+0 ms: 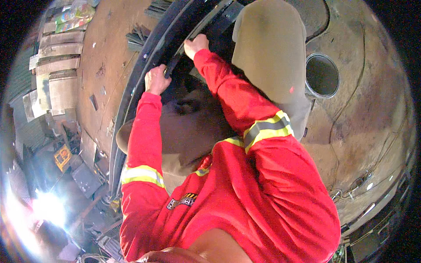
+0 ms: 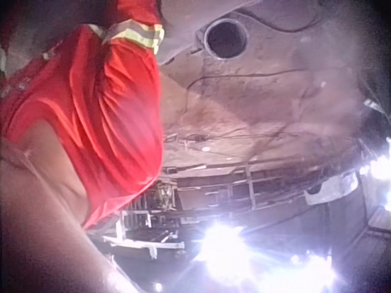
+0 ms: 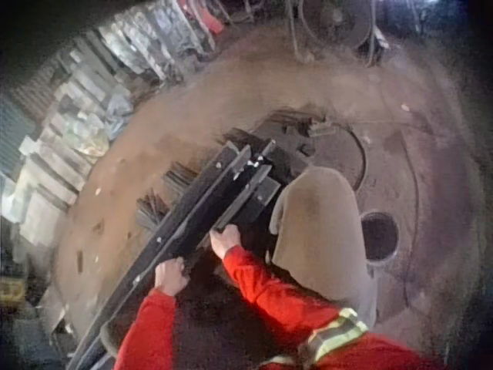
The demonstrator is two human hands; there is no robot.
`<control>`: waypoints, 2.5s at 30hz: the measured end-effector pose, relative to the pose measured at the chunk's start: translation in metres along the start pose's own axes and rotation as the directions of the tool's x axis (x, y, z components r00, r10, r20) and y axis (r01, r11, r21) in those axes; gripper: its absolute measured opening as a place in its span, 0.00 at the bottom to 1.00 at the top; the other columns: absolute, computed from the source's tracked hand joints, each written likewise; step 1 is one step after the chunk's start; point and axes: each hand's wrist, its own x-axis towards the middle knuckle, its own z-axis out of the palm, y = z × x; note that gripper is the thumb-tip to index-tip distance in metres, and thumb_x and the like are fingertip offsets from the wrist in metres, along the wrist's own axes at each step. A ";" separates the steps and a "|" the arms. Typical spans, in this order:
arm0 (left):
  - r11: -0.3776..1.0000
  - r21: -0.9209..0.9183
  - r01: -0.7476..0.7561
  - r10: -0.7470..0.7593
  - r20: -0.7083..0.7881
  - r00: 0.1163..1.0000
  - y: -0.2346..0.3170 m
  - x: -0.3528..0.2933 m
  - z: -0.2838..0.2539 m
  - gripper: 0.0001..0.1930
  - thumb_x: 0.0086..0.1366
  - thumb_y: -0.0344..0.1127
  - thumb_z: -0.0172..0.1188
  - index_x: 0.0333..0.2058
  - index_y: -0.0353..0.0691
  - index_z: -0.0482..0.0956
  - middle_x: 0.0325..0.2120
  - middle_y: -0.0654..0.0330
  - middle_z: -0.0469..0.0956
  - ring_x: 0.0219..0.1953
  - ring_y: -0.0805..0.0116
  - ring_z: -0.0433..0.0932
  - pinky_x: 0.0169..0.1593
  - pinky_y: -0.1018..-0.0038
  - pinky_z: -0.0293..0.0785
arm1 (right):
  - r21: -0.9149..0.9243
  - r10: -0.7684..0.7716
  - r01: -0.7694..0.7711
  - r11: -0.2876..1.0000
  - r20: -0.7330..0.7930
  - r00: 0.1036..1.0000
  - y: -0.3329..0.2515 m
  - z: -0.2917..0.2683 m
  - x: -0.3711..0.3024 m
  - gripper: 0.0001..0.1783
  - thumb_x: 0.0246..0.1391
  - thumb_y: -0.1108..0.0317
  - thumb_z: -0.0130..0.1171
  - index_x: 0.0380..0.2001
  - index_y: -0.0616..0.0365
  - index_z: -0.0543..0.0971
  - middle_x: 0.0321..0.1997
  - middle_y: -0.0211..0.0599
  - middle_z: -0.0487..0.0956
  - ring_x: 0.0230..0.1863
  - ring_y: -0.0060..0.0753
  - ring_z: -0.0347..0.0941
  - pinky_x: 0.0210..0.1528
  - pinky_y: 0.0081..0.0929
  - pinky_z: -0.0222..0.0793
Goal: The person sits on the floor and assembles a metal frame structure by hand. They align metal bars, insert fasteners, and use a screwdriver to tighten the components together.
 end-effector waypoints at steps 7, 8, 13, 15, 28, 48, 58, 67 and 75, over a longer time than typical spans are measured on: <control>0.994 -0.101 -0.049 0.047 -0.026 0.999 -0.006 0.001 -0.004 0.21 0.39 0.35 0.68 0.36 0.38 0.79 0.31 0.51 0.79 0.37 0.51 0.79 0.42 0.61 0.74 | -0.236 0.075 -0.095 0.967 -0.091 0.993 -0.052 -0.008 -0.032 0.17 0.44 0.67 0.64 0.29 0.74 0.77 0.35 0.62 0.79 0.41 0.55 0.77 0.43 0.39 0.74; 0.992 -0.119 -0.042 0.040 -0.017 0.999 -0.008 0.002 -0.005 0.21 0.39 0.35 0.68 0.37 0.38 0.79 0.32 0.50 0.79 0.38 0.51 0.79 0.43 0.61 0.74 | -0.262 0.075 -0.102 0.960 -0.111 0.991 -0.055 -0.008 -0.035 0.16 0.43 0.67 0.64 0.27 0.73 0.77 0.34 0.63 0.79 0.42 0.57 0.77 0.45 0.39 0.73; 0.982 -0.182 -0.042 0.034 -0.045 0.998 -0.007 0.001 -0.010 0.20 0.38 0.35 0.68 0.35 0.39 0.80 0.31 0.52 0.79 0.36 0.52 0.79 0.42 0.62 0.74 | -0.305 0.051 -0.074 0.950 -0.081 0.995 -0.079 -0.013 -0.048 0.21 0.46 0.64 0.65 0.31 0.77 0.75 0.36 0.69 0.76 0.42 0.59 0.76 0.43 0.41 0.72; 0.982 -0.189 -0.025 0.021 -0.025 0.999 -0.006 0.001 -0.013 0.21 0.38 0.34 0.68 0.36 0.38 0.80 0.31 0.52 0.79 0.36 0.52 0.79 0.42 0.62 0.74 | -0.340 0.038 -0.063 0.938 -0.081 0.996 -0.079 -0.012 -0.047 0.21 0.46 0.64 0.65 0.30 0.77 0.75 0.35 0.69 0.76 0.42 0.59 0.76 0.42 0.41 0.72; 0.923 -0.385 0.023 0.077 0.242 0.967 -0.033 0.022 -0.049 0.24 0.34 0.37 0.66 0.36 0.38 0.82 0.28 0.49 0.80 0.33 0.54 0.79 0.41 0.65 0.74 | -0.482 -0.001 0.005 0.876 0.009 1.000 -0.115 -0.002 -0.046 0.18 0.41 0.63 0.64 0.21 0.72 0.77 0.26 0.62 0.78 0.37 0.58 0.77 0.42 0.43 0.73; 0.663 -0.654 0.364 -0.232 0.283 0.931 -0.187 0.001 -0.067 0.25 0.60 0.54 0.57 0.42 0.37 0.80 0.36 0.52 0.81 0.38 0.60 0.80 0.46 0.67 0.73 | -0.107 -0.033 0.055 0.993 0.195 0.980 -0.090 0.010 -0.009 0.13 0.51 0.71 0.64 0.28 0.74 0.74 0.32 0.45 0.76 0.27 0.30 0.74 0.27 0.30 0.82; 0.855 -0.373 0.362 -0.163 0.468 0.868 -0.235 -0.030 0.019 0.25 0.69 0.51 0.37 0.56 0.45 0.71 0.56 0.51 0.68 0.59 0.54 0.64 0.63 0.65 0.56 | -0.154 0.033 -0.010 0.988 0.148 0.989 -0.095 0.012 -0.017 0.23 0.51 0.65 0.65 0.18 0.69 0.65 0.25 0.41 0.69 0.24 0.32 0.73 0.27 0.34 0.83; 0.790 -0.432 0.435 -0.146 0.556 0.818 -0.218 0.006 0.016 0.34 0.58 0.67 0.45 0.54 0.49 0.73 0.56 0.53 0.70 0.59 0.56 0.66 0.60 0.62 0.60 | -0.103 0.020 -0.012 0.995 0.079 0.997 -0.097 0.017 -0.023 0.21 0.51 0.67 0.66 0.19 0.66 0.64 0.26 0.39 0.69 0.24 0.31 0.73 0.27 0.34 0.83; 0.587 -0.734 0.341 -0.191 0.283 0.940 -0.220 0.006 0.011 0.21 0.59 0.51 0.61 0.38 0.36 0.80 0.29 0.57 0.79 0.33 0.69 0.77 0.39 0.72 0.72 | -0.092 0.035 -0.025 0.995 0.108 0.994 -0.096 0.015 -0.020 0.18 0.51 0.69 0.65 0.22 0.68 0.67 0.23 0.35 0.68 0.22 0.27 0.71 0.27 0.34 0.83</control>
